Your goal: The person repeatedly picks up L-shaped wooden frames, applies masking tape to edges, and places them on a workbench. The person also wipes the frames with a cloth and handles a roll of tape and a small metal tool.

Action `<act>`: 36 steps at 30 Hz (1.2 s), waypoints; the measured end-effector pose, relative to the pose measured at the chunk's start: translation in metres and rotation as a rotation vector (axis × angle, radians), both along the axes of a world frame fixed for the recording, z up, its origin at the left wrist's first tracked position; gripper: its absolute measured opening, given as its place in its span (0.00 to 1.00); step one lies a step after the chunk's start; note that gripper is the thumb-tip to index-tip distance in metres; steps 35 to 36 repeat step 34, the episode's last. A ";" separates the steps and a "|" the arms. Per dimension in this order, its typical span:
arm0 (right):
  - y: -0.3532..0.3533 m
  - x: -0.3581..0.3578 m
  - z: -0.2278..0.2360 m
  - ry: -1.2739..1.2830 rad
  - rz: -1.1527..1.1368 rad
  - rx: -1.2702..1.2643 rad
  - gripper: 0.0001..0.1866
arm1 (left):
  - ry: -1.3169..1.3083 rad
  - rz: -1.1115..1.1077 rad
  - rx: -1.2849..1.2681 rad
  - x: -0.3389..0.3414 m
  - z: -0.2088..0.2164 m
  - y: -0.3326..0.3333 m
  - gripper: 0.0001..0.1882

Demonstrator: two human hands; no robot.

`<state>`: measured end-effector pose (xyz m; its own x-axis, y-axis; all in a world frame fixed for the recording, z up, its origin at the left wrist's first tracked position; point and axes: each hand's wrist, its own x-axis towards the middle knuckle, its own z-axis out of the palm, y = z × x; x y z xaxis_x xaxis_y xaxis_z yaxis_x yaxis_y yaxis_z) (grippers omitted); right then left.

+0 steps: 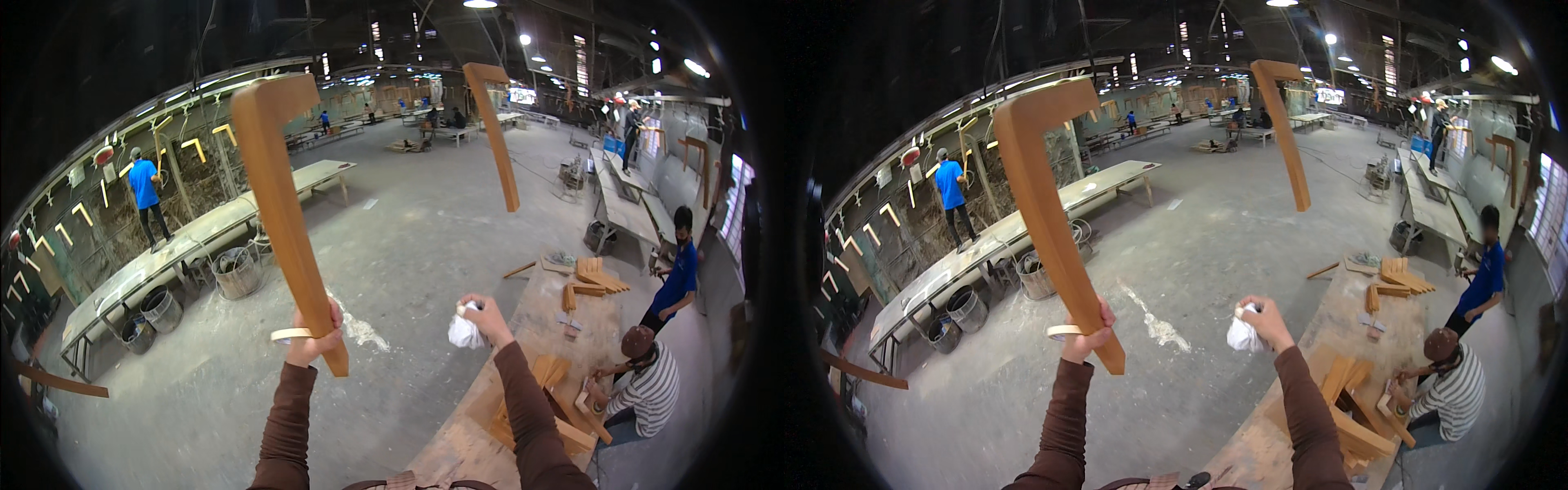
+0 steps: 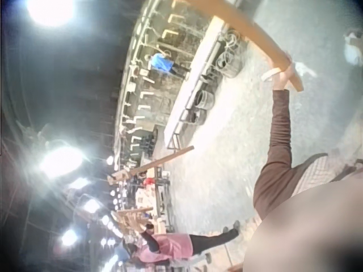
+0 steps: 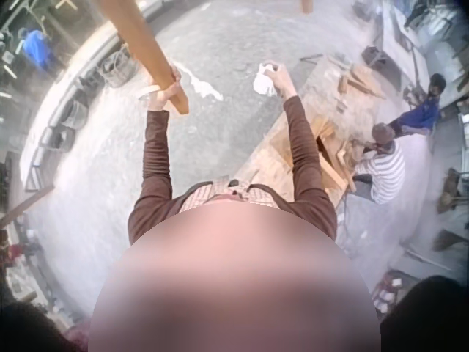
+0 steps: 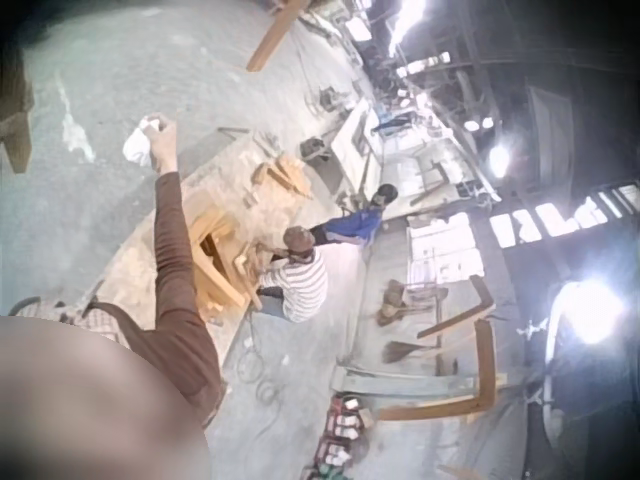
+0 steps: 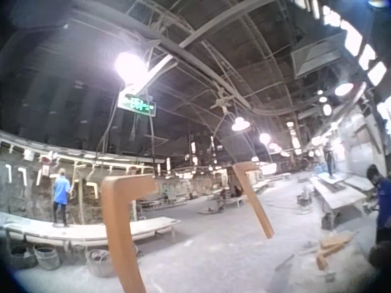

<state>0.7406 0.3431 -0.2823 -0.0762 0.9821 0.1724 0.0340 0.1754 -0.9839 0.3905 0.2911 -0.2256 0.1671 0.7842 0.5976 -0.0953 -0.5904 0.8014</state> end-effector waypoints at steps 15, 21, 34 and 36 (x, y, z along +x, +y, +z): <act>-0.023 0.054 -0.076 0.073 -0.032 -0.034 0.12 | 0.103 0.044 0.091 -0.026 0.043 0.013 0.40; -0.013 0.062 -0.091 0.083 0.038 -0.067 0.13 | 0.189 0.115 0.048 -0.033 0.055 -0.033 0.38; -0.032 0.058 -0.157 0.029 0.128 -0.211 0.19 | 0.063 1.270 0.006 -0.224 -0.030 -0.184 0.25; -0.032 0.058 -0.157 0.029 0.128 -0.211 0.19 | 0.063 1.270 0.006 -0.224 -0.030 -0.184 0.25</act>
